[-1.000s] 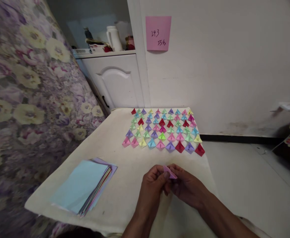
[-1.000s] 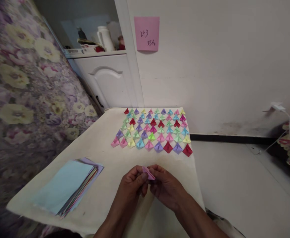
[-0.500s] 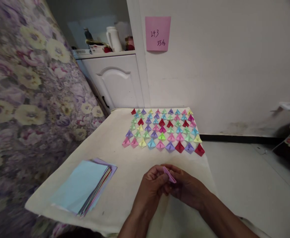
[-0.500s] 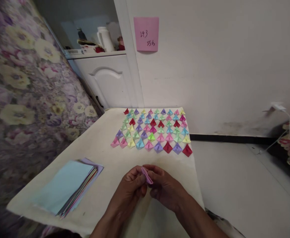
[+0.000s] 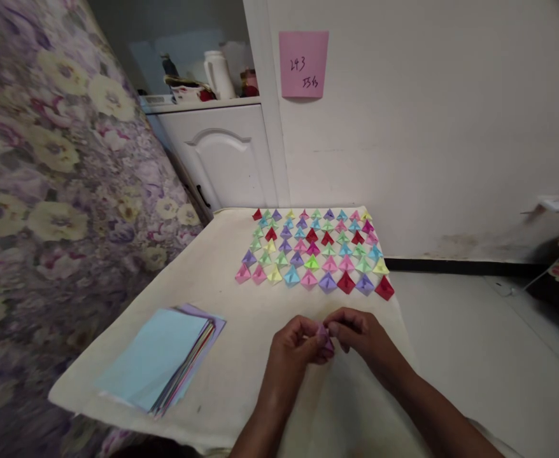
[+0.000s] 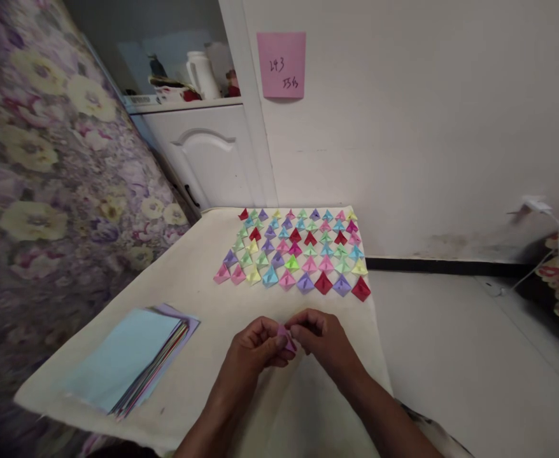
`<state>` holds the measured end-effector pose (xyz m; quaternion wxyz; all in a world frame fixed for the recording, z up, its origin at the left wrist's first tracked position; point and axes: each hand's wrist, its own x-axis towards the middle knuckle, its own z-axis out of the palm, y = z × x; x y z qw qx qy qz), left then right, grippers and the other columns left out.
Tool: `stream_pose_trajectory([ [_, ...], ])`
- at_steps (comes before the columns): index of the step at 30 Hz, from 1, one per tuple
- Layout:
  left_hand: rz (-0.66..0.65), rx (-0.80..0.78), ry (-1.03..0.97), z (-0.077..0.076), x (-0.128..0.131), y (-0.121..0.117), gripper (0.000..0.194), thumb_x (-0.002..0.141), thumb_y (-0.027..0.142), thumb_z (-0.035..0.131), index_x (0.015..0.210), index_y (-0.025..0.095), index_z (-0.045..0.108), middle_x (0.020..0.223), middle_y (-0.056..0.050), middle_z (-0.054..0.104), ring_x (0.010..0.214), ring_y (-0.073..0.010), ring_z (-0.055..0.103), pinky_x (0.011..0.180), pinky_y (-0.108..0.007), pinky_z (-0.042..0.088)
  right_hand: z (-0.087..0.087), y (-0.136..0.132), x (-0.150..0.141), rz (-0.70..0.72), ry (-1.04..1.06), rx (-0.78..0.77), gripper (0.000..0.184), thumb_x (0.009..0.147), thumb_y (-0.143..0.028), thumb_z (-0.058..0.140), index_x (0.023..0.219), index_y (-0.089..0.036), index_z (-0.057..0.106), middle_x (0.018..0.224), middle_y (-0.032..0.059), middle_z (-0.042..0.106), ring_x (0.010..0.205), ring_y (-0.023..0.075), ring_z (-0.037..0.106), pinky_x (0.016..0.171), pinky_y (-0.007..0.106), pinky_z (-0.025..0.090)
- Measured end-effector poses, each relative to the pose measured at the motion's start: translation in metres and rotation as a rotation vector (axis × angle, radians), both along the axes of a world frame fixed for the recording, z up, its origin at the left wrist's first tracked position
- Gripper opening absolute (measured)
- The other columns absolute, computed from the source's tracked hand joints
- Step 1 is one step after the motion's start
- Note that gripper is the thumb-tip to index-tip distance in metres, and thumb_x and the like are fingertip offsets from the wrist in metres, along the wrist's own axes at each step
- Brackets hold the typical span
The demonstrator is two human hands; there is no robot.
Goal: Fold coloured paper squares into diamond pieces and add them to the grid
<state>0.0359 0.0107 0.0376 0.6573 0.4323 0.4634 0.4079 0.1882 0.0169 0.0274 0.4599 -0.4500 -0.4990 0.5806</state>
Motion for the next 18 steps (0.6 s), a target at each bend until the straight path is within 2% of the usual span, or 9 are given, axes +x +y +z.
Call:
stream_pose_trajectory([
  [5, 0.043, 0.216, 0.352, -0.002, 0.002, -0.005, 0.017, 0.077, 0.033, 0.06, 0.072, 0.018, 0.055, 0.06, -0.001, 0.061, 0.06, -0.014, 0.057, 0.057, -0.023, 0.043, 0.001, -0.002, 0.0, 0.013, -0.124, 0.023, 0.007, 0.071, -0.02, 0.064, 0.076, -0.016, 0.064, 0.06, -0.0011, 0.061, 0.053, 0.011, 0.053, 0.051, 0.023, 0.041],
  [9, 0.075, 0.36, 0.528, 0.0, 0.001, -0.007, 0.012, 0.079, 0.032, 0.057, 0.079, 0.02, 0.056, 0.067, 0.002, 0.06, 0.061, -0.0123, 0.053, 0.056, -0.021, 0.041, 0.006, -0.003, 0.0, 0.033, -0.13, 0.028, 0.004, 0.074, -0.019, 0.062, 0.075, -0.016, 0.062, 0.057, -0.0018, 0.06, 0.055, 0.011, 0.055, 0.054, 0.023, 0.043],
  [13, 0.096, 0.42, 0.526, 0.006, 0.002, -0.005, 0.019, 0.078, 0.031, 0.059, 0.093, 0.021, 0.058, 0.076, 0.001, 0.062, 0.069, -0.0132, 0.056, 0.063, -0.023, 0.044, 0.01, -0.004, -0.002, -0.024, -0.068, 0.063, 0.008, 0.076, -0.024, 0.063, 0.075, -0.017, 0.06, 0.061, -0.0017, 0.061, 0.058, 0.011, 0.057, 0.057, 0.022, 0.045],
  [15, 0.067, 0.399, 0.47, 0.008, 0.002, -0.004, 0.018, 0.078, 0.033, 0.059, 0.092, 0.021, 0.059, 0.08, 0.0, 0.064, 0.074, -0.0144, 0.059, 0.067, -0.024, 0.045, 0.011, -0.005, -0.003, -0.053, -0.024, 0.074, 0.011, 0.076, -0.027, 0.064, 0.075, -0.017, 0.06, 0.062, -0.0017, 0.061, 0.059, 0.0111, 0.057, 0.058, 0.022, 0.046],
  [18, 0.021, 0.321, 0.378, 0.007, 0.003, -0.006, 0.018, 0.081, 0.036, 0.055, 0.087, 0.02, 0.061, 0.075, -0.001, 0.065, 0.068, -0.0143, 0.06, 0.063, -0.024, 0.047, 0.01, -0.005, -0.004, -0.07, -0.001, 0.081, 0.012, 0.078, -0.029, 0.063, 0.076, -0.017, 0.059, 0.062, -0.0023, 0.06, 0.06, 0.0112, 0.057, 0.06, 0.022, 0.046],
])
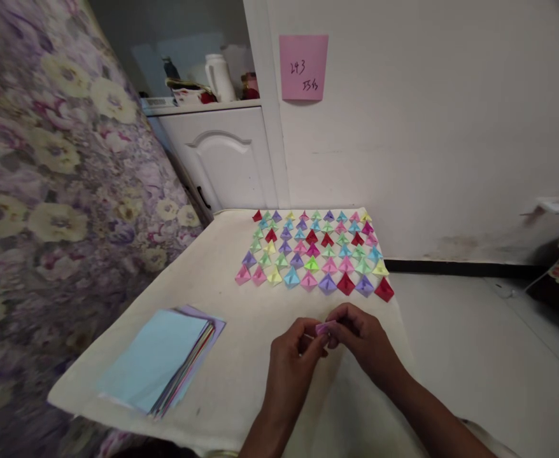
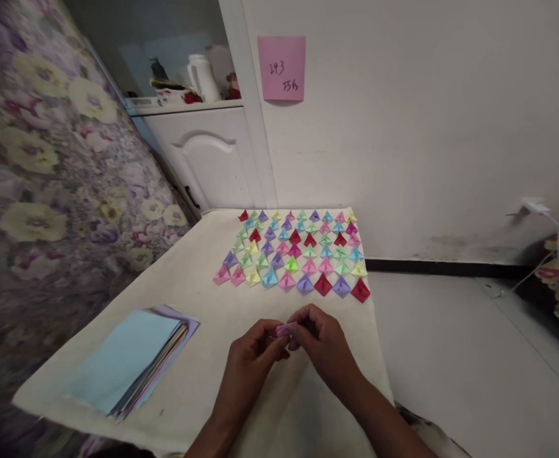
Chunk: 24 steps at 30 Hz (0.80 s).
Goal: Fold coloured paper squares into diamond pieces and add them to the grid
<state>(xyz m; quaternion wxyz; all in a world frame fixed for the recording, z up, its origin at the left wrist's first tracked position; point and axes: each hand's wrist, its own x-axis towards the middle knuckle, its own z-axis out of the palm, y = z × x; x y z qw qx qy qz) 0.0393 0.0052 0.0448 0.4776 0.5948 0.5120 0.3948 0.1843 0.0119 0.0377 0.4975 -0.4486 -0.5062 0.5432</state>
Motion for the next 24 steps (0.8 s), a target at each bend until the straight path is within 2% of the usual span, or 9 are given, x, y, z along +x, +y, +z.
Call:
stream_pose_trajectory([
  [3, 0.028, -0.023, -0.021, -0.003, -0.001, -0.001, 0.018, 0.081, 0.035, 0.056, 0.087, 0.02, 0.062, 0.069, 0.0, 0.064, 0.061, -0.0135, 0.058, 0.058, -0.023, 0.047, -0.001, 0.0, 0.001, 0.018, -0.034, 0.002, 0.013, 0.078, -0.029, 0.063, 0.077, -0.018, 0.058, 0.061, -0.0026, 0.06, 0.06, 0.0112, 0.057, 0.06, 0.022, 0.046],
  [10, 0.038, 0.123, 0.108, -0.009, -0.006, 0.0, 0.013, 0.079, 0.026, 0.057, 0.089, 0.022, 0.064, 0.076, 0.0, 0.065, 0.065, -0.0133, 0.058, 0.061, -0.023, 0.046, 0.0, 0.001, 0.005, 0.099, -0.083, -0.016, 0.015, 0.076, -0.031, 0.065, 0.076, -0.017, 0.06, 0.066, -0.0005, 0.065, 0.061, 0.0122, 0.061, 0.06, 0.023, 0.048],
  [14, 0.077, 0.122, 0.079, -0.004, -0.006, -0.001, 0.02, 0.076, 0.028, 0.062, 0.095, 0.021, 0.061, 0.079, -0.001, 0.066, 0.069, -0.0148, 0.061, 0.062, -0.023, 0.048, -0.002, 0.003, 0.008, 0.106, -0.014, -0.041, 0.016, 0.074, -0.031, 0.067, 0.077, -0.016, 0.062, 0.069, 0.0012, 0.068, 0.062, 0.0131, 0.063, 0.061, 0.025, 0.05],
  [18, 0.025, 0.123, -0.008, 0.003, -0.006, -0.003, 0.014, 0.084, 0.03, 0.053, 0.09, 0.02, 0.059, 0.081, -0.002, 0.067, 0.075, -0.0156, 0.064, 0.068, -0.025, 0.05, -0.005, 0.006, 0.01, 0.104, 0.037, -0.047, 0.018, 0.073, -0.033, 0.068, 0.076, -0.016, 0.062, 0.069, 0.0014, 0.069, 0.062, 0.0134, 0.064, 0.061, 0.025, 0.05],
  [22, 0.062, 0.123, 0.009, 0.002, -0.007, -0.003, 0.015, 0.085, 0.028, 0.051, 0.096, 0.021, 0.059, 0.075, 0.0, 0.066, 0.072, -0.0153, 0.065, 0.066, -0.025, 0.05, -0.006, 0.007, 0.009, 0.088, 0.031, -0.061, 0.018, 0.072, -0.033, 0.069, 0.077, -0.016, 0.063, 0.067, 0.0011, 0.068, 0.061, 0.0136, 0.064, 0.061, 0.025, 0.051],
  [24, 0.083, 0.143, 0.015, 0.001, -0.008, -0.002, 0.014, 0.085, 0.026, 0.052, 0.096, 0.021, 0.059, 0.078, -0.001, 0.065, 0.071, -0.0148, 0.065, 0.065, -0.025, 0.051, -0.005, 0.006, 0.009, 0.084, 0.026, -0.064, 0.018, 0.072, -0.033, 0.069, 0.077, -0.017, 0.063, 0.066, 0.0007, 0.068, 0.061, 0.0135, 0.064, 0.061, 0.025, 0.051],
])
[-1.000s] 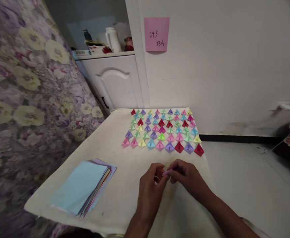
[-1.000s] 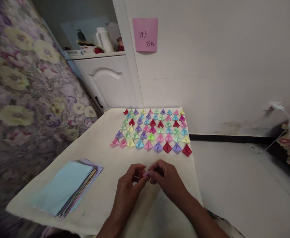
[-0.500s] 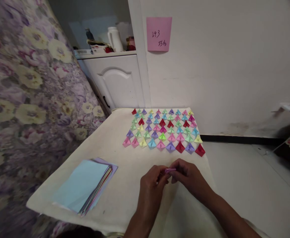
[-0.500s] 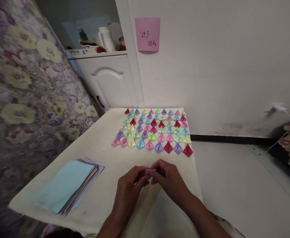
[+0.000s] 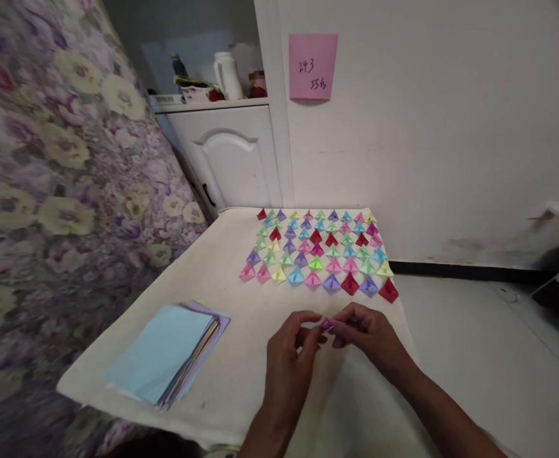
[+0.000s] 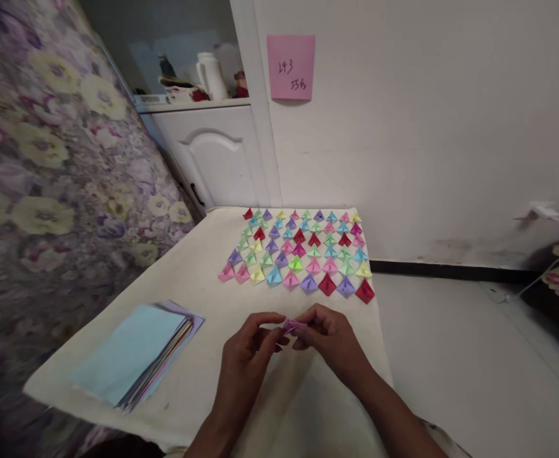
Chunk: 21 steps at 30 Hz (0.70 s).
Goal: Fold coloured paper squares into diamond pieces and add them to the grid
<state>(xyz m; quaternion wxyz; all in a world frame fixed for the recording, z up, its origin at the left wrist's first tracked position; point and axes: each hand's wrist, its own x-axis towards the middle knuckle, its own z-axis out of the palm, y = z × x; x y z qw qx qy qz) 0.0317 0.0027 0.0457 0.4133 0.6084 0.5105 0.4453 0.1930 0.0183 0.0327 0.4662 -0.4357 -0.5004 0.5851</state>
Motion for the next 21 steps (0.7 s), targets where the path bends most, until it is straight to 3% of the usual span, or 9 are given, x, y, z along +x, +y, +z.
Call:
stream_pose_trajectory([
  [4, -0.036, 0.077, 0.018, -0.0015, 0.0002, 0.0008, 0.01, 0.083, 0.02, 0.052, 0.087, 0.02, 0.061, 0.089, -0.002, 0.062, 0.072, -0.0133, 0.063, 0.065, -0.024, 0.051, 0.0012, -0.0024, -0.0015, -0.006, -0.028, 0.013, 0.016, 0.072, -0.032, 0.069, 0.075, -0.017, 0.064, 0.066, -0.0002, 0.067, 0.062, 0.0133, 0.064, 0.061, 0.024, 0.052],
  [13, -0.02, 0.156, 0.177, -0.0047, -0.0004, 0.0015, 0.013, 0.08, 0.013, 0.05, 0.083, 0.019, 0.06, 0.079, -0.001, 0.058, 0.065, -0.0118, 0.057, 0.06, -0.022, 0.047, -0.0003, -0.004, -0.0025, 0.02, -0.05, 0.012, 0.019, 0.073, -0.035, 0.068, 0.076, -0.017, 0.064, 0.071, 0.0007, 0.069, 0.066, 0.0146, 0.066, 0.064, 0.026, 0.053],
  [21, 0.011, 0.167, 0.203, -0.0033, 0.0009, 0.0001, 0.012, 0.078, 0.012, 0.048, 0.076, 0.019, 0.058, 0.077, -0.001, 0.056, 0.064, -0.0116, 0.055, 0.056, -0.021, 0.044, -0.0006, -0.0046, -0.0037, 0.04, -0.053, 0.006, 0.023, 0.072, -0.039, 0.068, 0.075, -0.017, 0.063, 0.071, 0.0018, 0.069, 0.066, 0.0161, 0.066, 0.064, 0.029, 0.053],
])
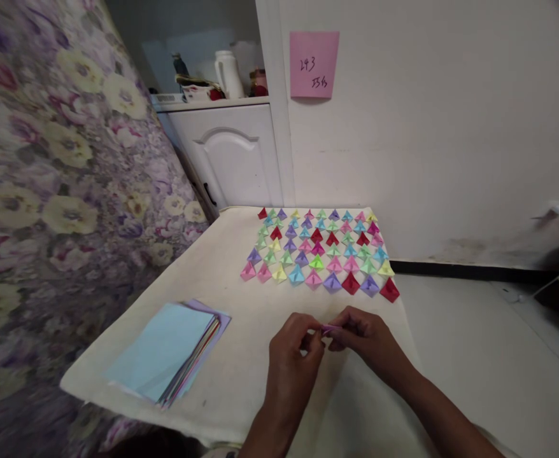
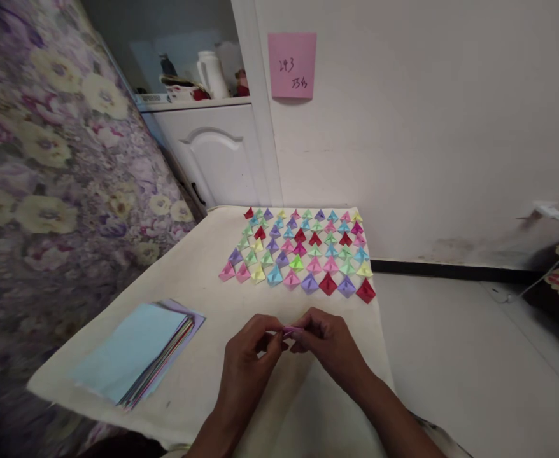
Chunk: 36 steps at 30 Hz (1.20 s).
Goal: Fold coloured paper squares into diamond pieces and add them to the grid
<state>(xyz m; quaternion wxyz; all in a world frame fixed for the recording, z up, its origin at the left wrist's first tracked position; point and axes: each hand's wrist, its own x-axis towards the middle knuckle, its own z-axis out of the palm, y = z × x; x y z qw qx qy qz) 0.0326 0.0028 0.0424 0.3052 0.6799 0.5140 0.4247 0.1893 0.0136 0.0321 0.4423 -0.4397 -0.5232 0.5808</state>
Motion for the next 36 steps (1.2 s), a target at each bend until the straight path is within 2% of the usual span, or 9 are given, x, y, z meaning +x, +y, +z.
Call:
stream_pose_trajectory([
  [7, 0.041, 0.002, 0.029, -0.0007, 0.0002, 0.0007, 0.013, 0.077, 0.011, 0.047, 0.076, 0.019, 0.058, 0.075, 0.0, 0.056, 0.06, -0.0102, 0.053, 0.054, -0.02, 0.041, 0.0004, -0.0028, -0.0059, -0.037, 0.031, 0.005, 0.02, 0.074, -0.036, 0.067, 0.076, -0.017, 0.061, 0.074, 0.003, 0.069, 0.071, 0.0184, 0.067, 0.068, 0.031, 0.054],
  [14, 0.033, 0.008, 0.083, 0.0002, 0.001, -0.0012, 0.013, 0.079, 0.012, 0.046, 0.077, 0.019, 0.057, 0.076, 0.0, 0.055, 0.061, -0.0105, 0.053, 0.055, -0.021, 0.041, -0.0058, -0.0054, -0.0061, -0.062, -0.155, 0.153, 0.011, 0.081, -0.031, 0.057, 0.084, -0.02, 0.057, 0.072, -0.0004, 0.066, 0.061, 0.0169, 0.068, 0.058, 0.027, 0.053],
  [20, 0.018, 0.012, 0.097, 0.0011, 0.0028, -0.0013, 0.014, 0.077, 0.011, 0.047, 0.076, 0.019, 0.058, 0.075, 0.0, 0.056, 0.063, -0.0117, 0.054, 0.056, -0.022, 0.043, -0.0008, -0.0034, -0.002, 0.008, -0.161, 0.105, 0.02, 0.079, -0.037, 0.06, 0.073, -0.019, 0.053, 0.065, -0.0014, 0.063, 0.064, 0.0181, 0.068, 0.059, 0.027, 0.052],
  [36, 0.027, 0.002, 0.078, 0.0024, 0.0033, -0.0045, 0.016, 0.076, 0.008, 0.046, 0.075, 0.019, 0.058, 0.076, 0.0, 0.056, 0.064, -0.012, 0.054, 0.058, -0.023, 0.043, 0.0003, -0.0032, 0.0014, 0.057, -0.068, 0.048, 0.023, 0.077, -0.039, 0.062, 0.071, -0.018, 0.054, 0.07, -0.0012, 0.065, 0.059, 0.017, 0.067, 0.057, 0.028, 0.052],
])
